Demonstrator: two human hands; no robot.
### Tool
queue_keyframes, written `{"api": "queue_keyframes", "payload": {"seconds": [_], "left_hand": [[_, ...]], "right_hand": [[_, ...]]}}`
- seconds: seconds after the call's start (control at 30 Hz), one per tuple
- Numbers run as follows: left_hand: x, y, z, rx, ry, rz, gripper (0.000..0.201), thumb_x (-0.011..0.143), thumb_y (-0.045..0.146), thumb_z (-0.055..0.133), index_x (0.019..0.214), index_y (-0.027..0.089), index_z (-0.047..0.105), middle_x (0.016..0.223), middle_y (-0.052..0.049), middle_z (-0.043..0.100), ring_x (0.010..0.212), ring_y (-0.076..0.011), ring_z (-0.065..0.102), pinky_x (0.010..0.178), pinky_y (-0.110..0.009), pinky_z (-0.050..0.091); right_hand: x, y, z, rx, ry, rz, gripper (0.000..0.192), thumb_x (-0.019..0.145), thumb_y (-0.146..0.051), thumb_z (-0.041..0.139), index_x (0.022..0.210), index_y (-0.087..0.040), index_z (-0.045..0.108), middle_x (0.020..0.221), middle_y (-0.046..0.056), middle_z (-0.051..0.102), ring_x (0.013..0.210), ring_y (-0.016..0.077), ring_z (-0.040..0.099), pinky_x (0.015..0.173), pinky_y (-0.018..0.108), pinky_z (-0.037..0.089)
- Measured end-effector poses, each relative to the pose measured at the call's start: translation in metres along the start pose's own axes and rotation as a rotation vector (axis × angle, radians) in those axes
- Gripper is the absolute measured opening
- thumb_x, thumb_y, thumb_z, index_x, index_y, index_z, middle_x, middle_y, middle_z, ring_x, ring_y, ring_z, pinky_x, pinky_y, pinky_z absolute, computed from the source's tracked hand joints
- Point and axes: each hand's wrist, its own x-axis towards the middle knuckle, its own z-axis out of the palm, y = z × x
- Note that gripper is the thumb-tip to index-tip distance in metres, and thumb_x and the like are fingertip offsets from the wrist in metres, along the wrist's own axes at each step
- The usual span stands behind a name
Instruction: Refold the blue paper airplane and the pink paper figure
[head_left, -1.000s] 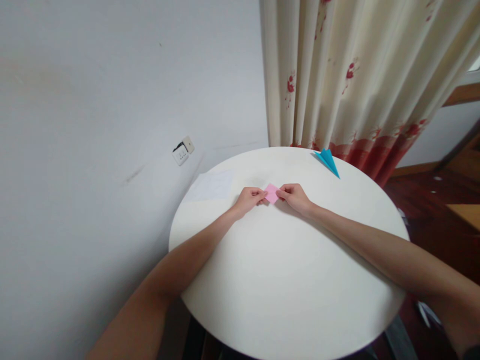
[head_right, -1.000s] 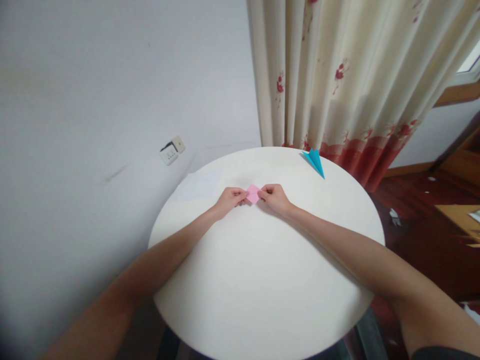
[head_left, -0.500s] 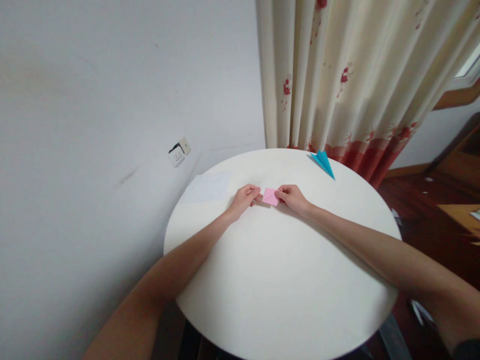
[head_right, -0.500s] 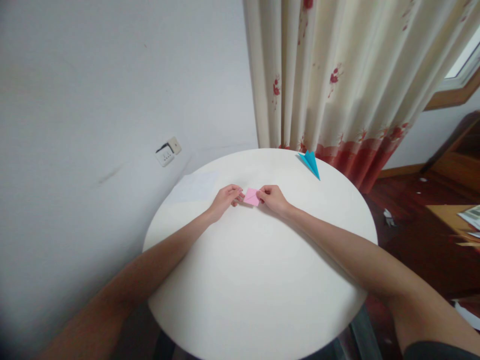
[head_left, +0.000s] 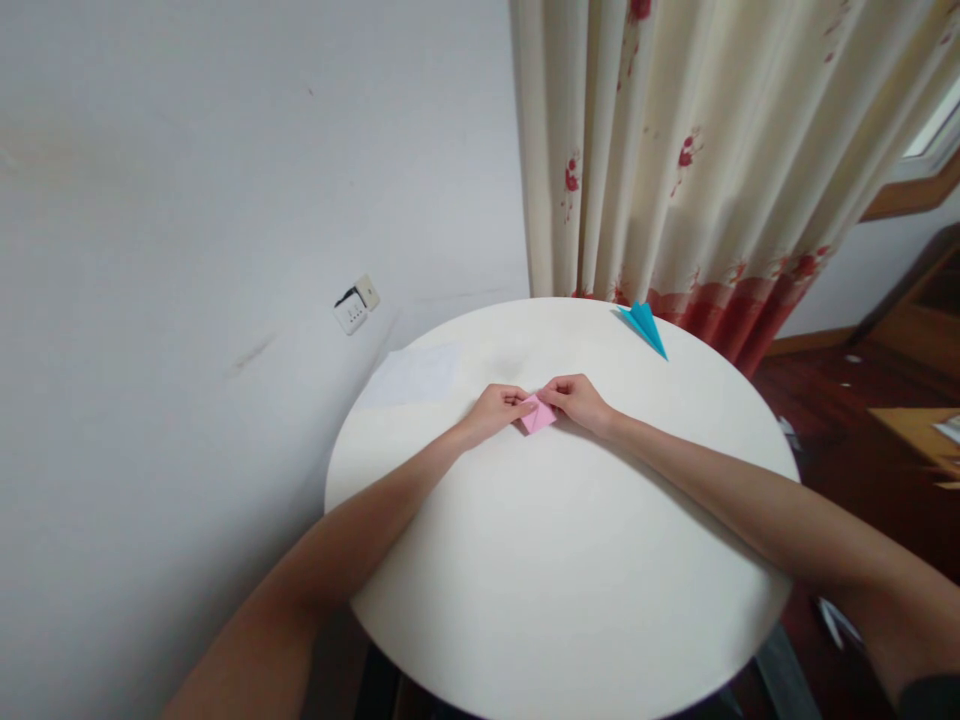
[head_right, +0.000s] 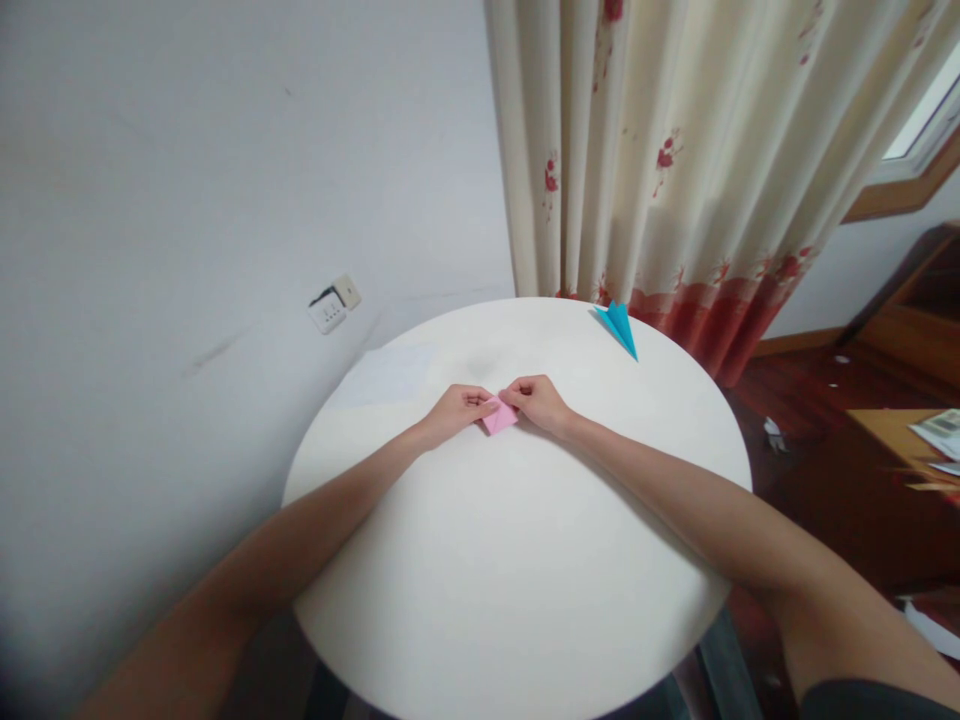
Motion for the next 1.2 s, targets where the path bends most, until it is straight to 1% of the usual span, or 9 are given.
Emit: {"api": "queue_keyframes", "payload": {"seconds": [0.07, 0.13, 0.27, 0.4, 0.57, 0.77, 0.9, 1.2], "left_hand": [[-0.0003, 0.0004, 0.0007, -0.011, 0.012, -0.002, 0.04, 0.074, 0.049, 0.077, 0.083, 0.011, 0.071, 0.078, -0.006, 0.07, 0.067, -0.0143, 0.061, 0.061, -0.026, 0.045], [-0.0009, 0.0013, 0.0015, -0.015, -0.003, -0.001, 0.037, 0.075, 0.047, 0.076, 0.084, 0.011, 0.07, 0.078, -0.006, 0.069, 0.067, -0.0138, 0.061, 0.061, -0.026, 0.044], [-0.0029, 0.0047, 0.0026, 0.016, -0.048, 0.017, 0.029, 0.077, 0.041, 0.072, 0.079, 0.013, 0.066, 0.071, -0.003, 0.065, 0.064, -0.0128, 0.057, 0.059, -0.025, 0.041], [-0.0041, 0.0077, 0.0027, 0.059, -0.063, 0.028, 0.024, 0.078, 0.037, 0.068, 0.075, 0.014, 0.065, 0.067, 0.0, 0.06, 0.062, -0.0123, 0.054, 0.058, -0.025, 0.037], [-0.0039, 0.0088, 0.0017, 0.085, -0.065, 0.03, 0.027, 0.076, 0.04, 0.068, 0.071, 0.014, 0.064, 0.065, 0.0, 0.059, 0.062, -0.0128, 0.053, 0.058, -0.024, 0.037], [-0.0032, 0.0086, 0.0018, 0.074, -0.063, 0.053, 0.03, 0.076, 0.043, 0.069, 0.069, 0.014, 0.064, 0.063, 0.001, 0.058, 0.061, -0.0123, 0.052, 0.058, -0.024, 0.037], [-0.0029, 0.0077, 0.0022, 0.096, -0.044, 0.06, 0.03, 0.077, 0.043, 0.067, 0.07, 0.014, 0.064, 0.063, 0.0, 0.058, 0.06, -0.0124, 0.051, 0.057, -0.024, 0.036], [-0.0035, 0.009, 0.003, 0.089, -0.016, 0.055, 0.028, 0.077, 0.04, 0.067, 0.07, 0.014, 0.065, 0.062, 0.0, 0.058, 0.059, -0.0122, 0.051, 0.055, -0.024, 0.035]], "right_hand": [[-0.0002, -0.001, -0.0002, -0.004, -0.009, -0.005, 0.031, 0.069, -0.044, 0.069, 0.063, -0.014, 0.065, 0.055, -0.001, 0.056, 0.053, 0.0102, 0.043, 0.051, 0.025, 0.031], [-0.0007, -0.0013, -0.0002, -0.006, -0.013, 0.001, 0.028, 0.069, -0.042, 0.069, 0.065, -0.014, 0.067, 0.057, 0.0, 0.058, 0.054, 0.0104, 0.045, 0.051, 0.025, 0.032], [-0.0025, -0.001, 0.0006, 0.011, -0.045, 0.017, 0.027, 0.068, -0.04, 0.07, 0.065, -0.013, 0.067, 0.055, -0.001, 0.057, 0.052, 0.0099, 0.044, 0.05, 0.024, 0.033], [-0.0047, -0.0023, 0.0005, 0.012, -0.09, 0.016, 0.027, 0.068, -0.04, 0.071, 0.064, -0.014, 0.066, 0.054, -0.002, 0.055, 0.051, 0.0092, 0.043, 0.049, 0.024, 0.033], [-0.0058, -0.0039, -0.001, 0.0, -0.121, 0.027, 0.027, 0.068, -0.04, 0.071, 0.065, -0.014, 0.067, 0.054, -0.001, 0.056, 0.051, 0.0095, 0.044, 0.048, 0.023, 0.034], [-0.0051, -0.0034, -0.0017, 0.011, -0.139, 0.021, 0.022, 0.068, -0.036, 0.07, 0.064, -0.014, 0.067, 0.053, -0.002, 0.054, 0.049, 0.0089, 0.043, 0.048, 0.023, 0.032], [-0.0047, -0.0032, -0.0012, 0.016, -0.131, 0.023, 0.02, 0.067, -0.033, 0.069, 0.064, -0.014, 0.067, 0.053, -0.002, 0.054, 0.049, 0.0088, 0.043, 0.048, 0.023, 0.032], [-0.003, -0.0006, -0.0011, -0.002, -0.102, 0.001, 0.019, 0.067, -0.033, 0.068, 0.067, -0.014, 0.069, 0.057, 0.0, 0.059, 0.053, 0.0101, 0.047, 0.051, 0.023, 0.036]]}}
